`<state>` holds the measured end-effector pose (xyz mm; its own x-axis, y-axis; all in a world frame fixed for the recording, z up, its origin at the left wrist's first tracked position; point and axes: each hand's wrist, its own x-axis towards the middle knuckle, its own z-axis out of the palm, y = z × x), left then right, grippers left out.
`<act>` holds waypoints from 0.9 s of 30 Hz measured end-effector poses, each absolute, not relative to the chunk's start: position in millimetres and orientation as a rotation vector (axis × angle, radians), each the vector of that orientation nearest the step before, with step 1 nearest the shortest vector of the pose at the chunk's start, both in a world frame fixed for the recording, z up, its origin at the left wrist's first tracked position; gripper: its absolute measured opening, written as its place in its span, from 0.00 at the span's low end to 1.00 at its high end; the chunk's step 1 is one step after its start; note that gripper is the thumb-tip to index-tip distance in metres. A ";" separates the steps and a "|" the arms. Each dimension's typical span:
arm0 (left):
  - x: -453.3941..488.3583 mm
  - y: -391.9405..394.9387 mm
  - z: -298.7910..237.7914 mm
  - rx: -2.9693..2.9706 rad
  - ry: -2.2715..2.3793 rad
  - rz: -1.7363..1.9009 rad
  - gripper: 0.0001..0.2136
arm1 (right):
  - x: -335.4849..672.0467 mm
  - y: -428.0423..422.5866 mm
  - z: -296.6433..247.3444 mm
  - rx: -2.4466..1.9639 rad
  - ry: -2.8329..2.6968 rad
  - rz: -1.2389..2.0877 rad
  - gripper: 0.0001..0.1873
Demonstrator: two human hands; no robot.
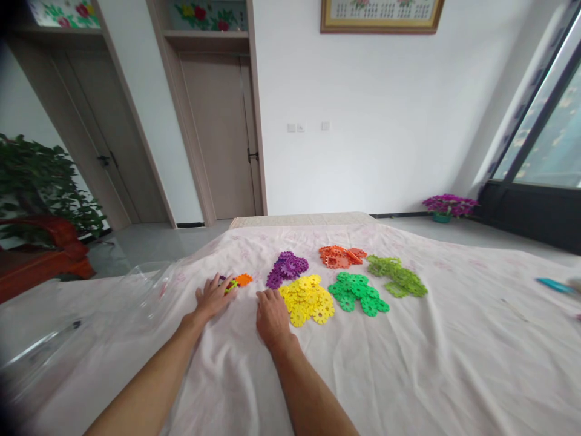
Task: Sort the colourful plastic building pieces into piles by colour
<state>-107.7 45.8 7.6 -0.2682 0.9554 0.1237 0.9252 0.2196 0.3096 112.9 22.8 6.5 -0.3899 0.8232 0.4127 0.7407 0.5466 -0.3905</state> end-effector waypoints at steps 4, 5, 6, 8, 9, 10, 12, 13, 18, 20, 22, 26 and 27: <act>-104.2 47.6 8.5 2.068 2.232 0.424 0.24 | 114.2 27.1 3.8 -1.229 -2.161 0.168 0.21; -102.6 44.1 7.7 2.123 2.199 0.437 0.24 | 113.7 27.6 3.5 -1.228 -2.147 0.162 0.22; -100.9 39.2 6.7 2.168 2.167 0.453 0.23 | 113.2 27.9 3.3 -1.226 -2.141 0.156 0.22; -98.0 26.3 5.1 2.231 2.094 0.487 0.23 | 112.5 28.1 4.0 -1.216 -2.159 0.145 0.23; -97.2 18.9 4.7 2.250 2.046 0.503 0.23 | 112.3 27.9 4.8 -1.211 -2.179 0.139 0.23; -96.9 11.3 4.4 2.259 1.992 0.527 0.22 | 112.1 27.6 5.7 -1.209 -2.200 0.132 0.24; -98.5 -3.4 3.6 2.239 1.915 0.637 0.23 | 111.4 26.2 7.5 -1.218 -2.237 0.121 0.26; -100.4 -10.0 2.5 2.200 1.927 0.718 0.24 | 110.8 25.5 7.8 -1.228 -2.250 0.115 0.26; -110.6 -28.1 -8.4 1.808 2.507 0.762 0.26 | 104.0 30.3 2.5 -1.286 -2.353 0.016 0.29; -110.2 -28.4 -11.4 1.741 2.657 0.573 0.26 | 100.7 41.0 0.6 -1.287 -2.434 -0.052 0.30; -107.2 -26.9 -11.9 1.742 2.717 0.424 0.25 | 97.5 56.8 1.6 -1.270 -2.513 -0.115 0.29; -102.5 -24.8 -9.3 1.761 2.740 0.318 0.25 | 91.9 90.7 10.6 -1.189 -2.617 -0.196 0.28; -102.6 -24.7 -9.0 1.765 2.737 0.315 0.25 | 90.4 97.1 12.8 -1.178 -2.638 -0.195 0.27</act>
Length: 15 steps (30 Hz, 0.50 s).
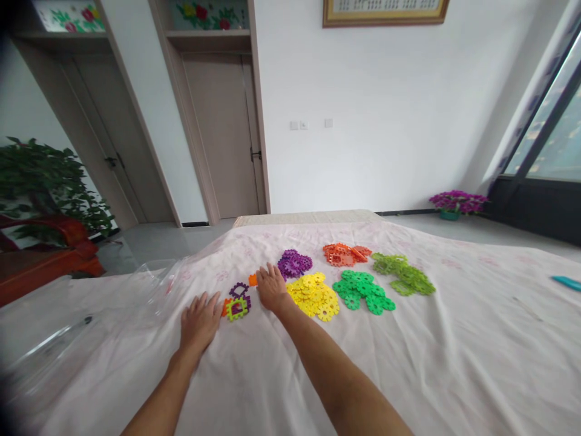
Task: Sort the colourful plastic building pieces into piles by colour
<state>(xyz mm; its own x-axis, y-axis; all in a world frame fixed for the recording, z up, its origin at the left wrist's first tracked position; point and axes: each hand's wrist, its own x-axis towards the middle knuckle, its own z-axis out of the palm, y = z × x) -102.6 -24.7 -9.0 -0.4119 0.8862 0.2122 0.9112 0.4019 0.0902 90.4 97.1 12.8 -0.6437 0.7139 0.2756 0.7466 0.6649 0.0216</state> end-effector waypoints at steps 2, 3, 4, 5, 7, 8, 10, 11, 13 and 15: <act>-103.9 -24.4 -9.1 -1.630 -2.518 -0.292 0.25 | 87.1 105.7 16.3 -1.173 -2.675 -0.166 0.23; -104.7 -24.1 -9.5 -1.631 -2.518 -0.295 0.25 | 85.3 107.9 17.6 -1.170 -2.688 -0.148 0.20; -105.5 -23.8 -10.0 -1.631 -2.517 -0.298 0.24 | 83.5 108.9 18.6 -1.162 -2.697 -0.135 0.17; -106.1 -23.4 -10.4 -1.630 -2.515 -0.300 0.24 | 81.8 108.8 19.6 -1.149 -2.704 -0.126 0.14; -106.6 -22.9 -10.8 -1.629 -2.511 -0.303 0.24 | 79.5 106.2 21.9 -1.134 -2.703 -0.113 0.11; -106.6 -22.8 -10.8 -1.630 -2.509 -0.305 0.24 | 79.4 104.4 23.3 -1.136 -2.694 -0.105 0.11; -106.3 -23.2 -10.3 -1.634 -2.510 -0.310 0.24 | 82.5 101.6 26.7 -1.163 -2.656 -0.085 0.11; -106.2 -23.6 -10.1 -1.638 -2.512 -0.313 0.24 | 86.3 101.4 28.4 -1.189 -2.635 -0.084 0.12; -106.5 -24.4 -10.4 -1.647 -2.515 -0.319 0.25 | 99.0 104.8 31.4 -1.262 -2.516 -0.031 0.16; -107.6 -24.7 -11.8 -1.655 -2.512 -0.322 0.25 | 119.4 114.3 33.1 -1.308 -2.258 0.182 0.17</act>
